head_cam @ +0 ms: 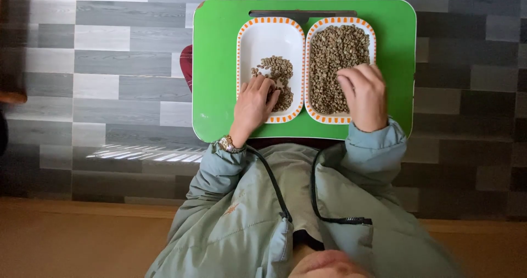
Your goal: The person sorts green coffee beans by hand, picking them up from a pile and placing them into a right tray, then relocating beans from a left tray to the right tray.
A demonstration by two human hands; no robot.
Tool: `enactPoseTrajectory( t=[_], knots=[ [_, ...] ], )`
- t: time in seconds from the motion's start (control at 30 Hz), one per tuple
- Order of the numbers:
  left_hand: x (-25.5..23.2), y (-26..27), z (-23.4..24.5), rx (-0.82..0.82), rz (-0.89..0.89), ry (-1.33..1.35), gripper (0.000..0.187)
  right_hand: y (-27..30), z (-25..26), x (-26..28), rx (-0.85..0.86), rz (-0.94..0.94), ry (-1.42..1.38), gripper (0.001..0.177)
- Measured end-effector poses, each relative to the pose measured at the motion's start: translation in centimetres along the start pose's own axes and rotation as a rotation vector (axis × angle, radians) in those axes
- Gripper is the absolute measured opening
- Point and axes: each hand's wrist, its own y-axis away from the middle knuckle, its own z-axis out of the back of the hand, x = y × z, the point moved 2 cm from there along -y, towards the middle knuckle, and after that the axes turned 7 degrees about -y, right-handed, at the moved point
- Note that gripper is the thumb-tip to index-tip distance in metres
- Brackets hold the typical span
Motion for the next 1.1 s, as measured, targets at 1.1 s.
enactPoseTrajectory(
  t=[1.1],
  knots=[
    [-0.5, 0.4, -0.8, -0.025, 0.080, -0.057, 0.065, -3.6, -10.6, 4.7, 0.283, 0.089, 0.098, 0.075]
  ],
)
